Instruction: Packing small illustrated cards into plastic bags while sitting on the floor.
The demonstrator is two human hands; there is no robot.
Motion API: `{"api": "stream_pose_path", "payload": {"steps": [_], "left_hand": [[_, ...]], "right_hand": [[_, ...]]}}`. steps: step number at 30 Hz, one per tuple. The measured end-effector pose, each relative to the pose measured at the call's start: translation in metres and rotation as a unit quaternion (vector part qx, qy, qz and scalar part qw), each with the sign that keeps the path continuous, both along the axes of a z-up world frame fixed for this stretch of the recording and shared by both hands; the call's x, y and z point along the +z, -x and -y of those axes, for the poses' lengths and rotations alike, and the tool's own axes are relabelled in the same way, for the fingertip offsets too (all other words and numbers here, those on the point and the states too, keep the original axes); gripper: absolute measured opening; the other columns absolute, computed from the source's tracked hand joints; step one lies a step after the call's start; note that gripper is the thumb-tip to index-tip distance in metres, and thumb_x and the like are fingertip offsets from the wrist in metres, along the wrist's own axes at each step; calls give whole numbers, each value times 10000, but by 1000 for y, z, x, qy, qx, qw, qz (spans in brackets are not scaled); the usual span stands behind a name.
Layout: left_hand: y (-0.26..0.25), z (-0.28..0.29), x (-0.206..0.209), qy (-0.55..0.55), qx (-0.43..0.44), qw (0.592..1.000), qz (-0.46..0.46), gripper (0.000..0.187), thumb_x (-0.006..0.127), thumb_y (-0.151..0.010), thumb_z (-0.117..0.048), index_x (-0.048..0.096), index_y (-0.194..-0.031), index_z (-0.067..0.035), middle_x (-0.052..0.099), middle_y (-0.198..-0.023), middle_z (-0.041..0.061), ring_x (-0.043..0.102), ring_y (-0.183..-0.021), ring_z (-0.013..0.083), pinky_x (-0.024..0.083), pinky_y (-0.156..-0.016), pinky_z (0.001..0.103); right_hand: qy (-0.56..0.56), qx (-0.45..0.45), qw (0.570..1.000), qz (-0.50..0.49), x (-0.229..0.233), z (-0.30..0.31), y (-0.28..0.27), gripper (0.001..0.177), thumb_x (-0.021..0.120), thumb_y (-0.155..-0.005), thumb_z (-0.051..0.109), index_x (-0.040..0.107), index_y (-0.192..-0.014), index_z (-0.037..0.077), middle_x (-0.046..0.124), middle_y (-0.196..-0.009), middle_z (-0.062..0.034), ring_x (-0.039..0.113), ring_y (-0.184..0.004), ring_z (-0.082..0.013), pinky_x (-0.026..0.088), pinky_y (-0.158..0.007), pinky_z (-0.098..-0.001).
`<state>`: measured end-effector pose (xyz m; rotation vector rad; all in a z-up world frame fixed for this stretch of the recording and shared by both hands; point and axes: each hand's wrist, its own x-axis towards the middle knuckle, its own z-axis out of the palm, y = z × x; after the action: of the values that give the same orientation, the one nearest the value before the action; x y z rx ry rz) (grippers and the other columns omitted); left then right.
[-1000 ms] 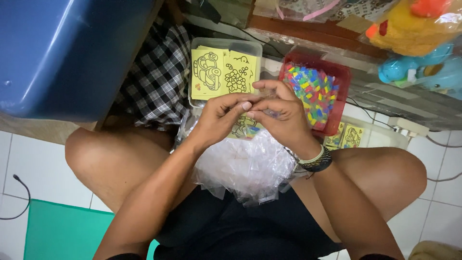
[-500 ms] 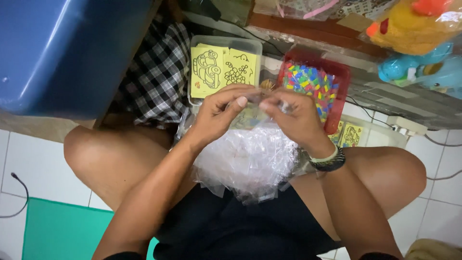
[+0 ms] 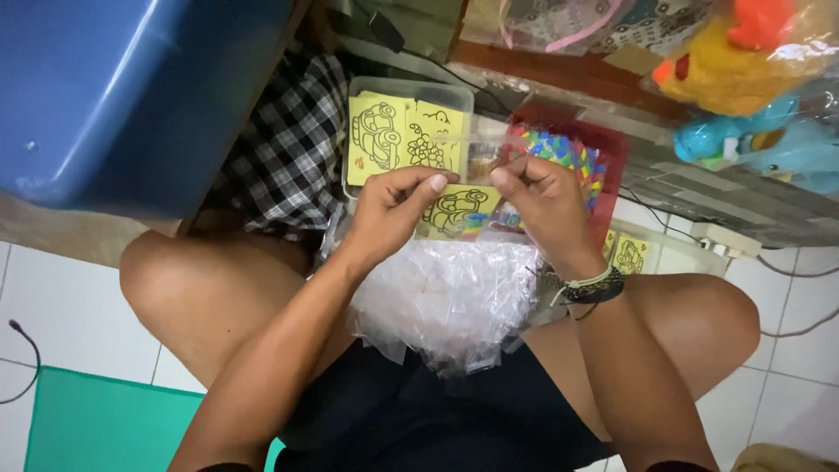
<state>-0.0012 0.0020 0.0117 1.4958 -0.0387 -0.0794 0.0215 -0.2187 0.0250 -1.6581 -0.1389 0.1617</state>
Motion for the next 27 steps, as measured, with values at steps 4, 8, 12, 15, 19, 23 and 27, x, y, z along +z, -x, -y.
{"api": "stream_pose_path", "payload": {"steps": [4, 8, 12, 15, 19, 23, 27], "left_hand": [[-3, -1, 1, 73, -47, 995, 52, 421, 640, -1024, -67, 476, -1403, -151, 676, -1128, 176, 591, -950, 163, 525, -836, 323], [2, 3, 5, 43, -76, 990, 114, 571, 661, -1018, -2, 477, -1538, -148, 659, -1322, 89, 496, -836, 89, 500, -767, 254], [-1, 0, 5, -60, -19, 992, 106, 366, 733, -951, -37, 743, -1278, -201, 514, -605, -23, 445, -582, 71, 441, -589, 227], [-6, -1, 6, -19, 21, 996, 87, 374, 682, -971, 7, 704, -1304, -162, 561, -575, -12, 530, -502, 60, 453, -555, 174], [-9, -7, 12, -5, 11, 997, 82, 318, 691, -968, 15, 718, -1253, -121, 530, -586, -31, 457, -530, 32, 410, -543, 171], [-5, -10, 20, -38, 19, 998, 45, 227, 711, -950, -29, 762, -1153, -115, 577, -569, -24, 497, -535, 34, 447, -557, 185], [-9, -15, -1, -93, 22, 995, 36, 117, 732, -952, -107, 787, -1053, -129, 717, -653, 9, 517, -556, 51, 469, -505, 227]], "right_hand": [[-56, -51, 997, -32, 8, -7, -6, 196, 693, -1037, 150, 656, -857, 80, 635, -757, 10, 547, -677, -22, 460, -626, -177], [-127, -83, 986, -72, -6, -5, -10, 257, 665, -1060, 181, 597, -832, 82, 687, -803, -50, 608, -668, -66, 497, -631, -202], [-140, -77, 984, -71, -7, -10, -5, 182, 682, -1040, 155, 643, -933, 14, 685, -805, -89, 625, -682, -79, 526, -625, -208], [-57, 12, 998, 20, 13, -15, 0, 756, 660, -1038, 53, 193, -1632, 35, 690, -1123, -245, 680, -993, -197, 569, -875, -247], [-10, 48, 997, 55, 2, -12, -1, 409, 729, -964, -4, 622, -1358, -26, 691, -842, -114, 619, -741, -91, 532, -681, -210], [21, 20, 997, 76, -1, -11, -3, 210, 773, -941, 1, 744, -1144, -49, 678, -704, -89, 605, -665, -79, 548, -681, -217], [87, 5, 989, 121, 4, -9, -4, 106, 817, -927, 44, 781, -1019, 4, 720, -774, -102, 632, -767, -104, 554, -797, -275]]}}
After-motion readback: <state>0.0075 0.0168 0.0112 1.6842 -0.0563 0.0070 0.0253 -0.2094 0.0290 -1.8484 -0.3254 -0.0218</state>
